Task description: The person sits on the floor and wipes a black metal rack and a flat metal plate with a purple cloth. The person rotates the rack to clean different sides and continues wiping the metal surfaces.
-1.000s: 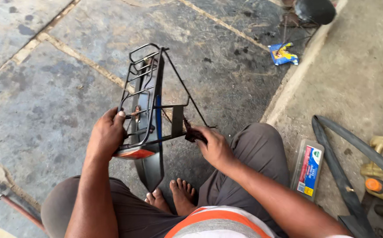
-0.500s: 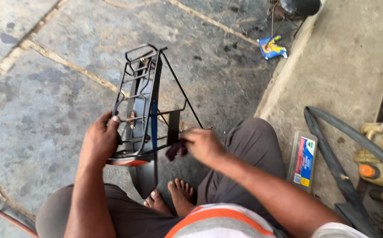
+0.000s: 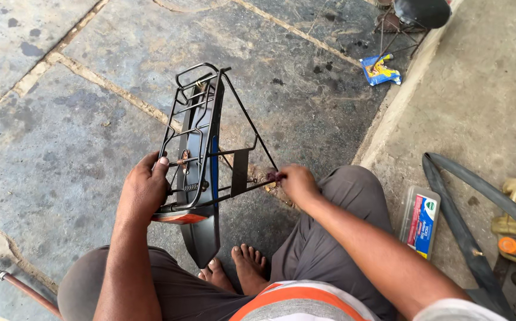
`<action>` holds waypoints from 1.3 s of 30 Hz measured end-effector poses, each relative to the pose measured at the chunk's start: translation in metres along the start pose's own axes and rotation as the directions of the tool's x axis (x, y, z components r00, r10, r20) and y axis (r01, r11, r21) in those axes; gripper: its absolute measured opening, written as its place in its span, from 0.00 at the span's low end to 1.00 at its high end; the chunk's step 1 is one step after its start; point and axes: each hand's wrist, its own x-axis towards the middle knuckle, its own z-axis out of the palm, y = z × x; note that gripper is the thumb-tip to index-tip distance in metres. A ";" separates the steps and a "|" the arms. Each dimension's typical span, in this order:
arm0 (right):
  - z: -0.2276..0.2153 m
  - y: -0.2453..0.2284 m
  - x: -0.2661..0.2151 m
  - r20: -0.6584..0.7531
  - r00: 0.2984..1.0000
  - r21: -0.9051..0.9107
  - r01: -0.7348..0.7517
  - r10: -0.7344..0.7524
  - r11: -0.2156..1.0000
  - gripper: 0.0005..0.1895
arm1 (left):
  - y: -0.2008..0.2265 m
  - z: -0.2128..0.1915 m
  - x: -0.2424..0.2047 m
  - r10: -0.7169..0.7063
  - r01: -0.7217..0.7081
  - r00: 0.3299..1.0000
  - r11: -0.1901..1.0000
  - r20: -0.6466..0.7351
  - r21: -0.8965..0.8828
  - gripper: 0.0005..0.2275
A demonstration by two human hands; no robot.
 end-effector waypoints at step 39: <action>-0.050 -0.023 0.076 0.102 0.975 0.704 -0.212 0.199 0.678 0.19 | 0.007 -0.001 0.002 0.034 -0.036 0.997 0.999 0.075 0.023 0.22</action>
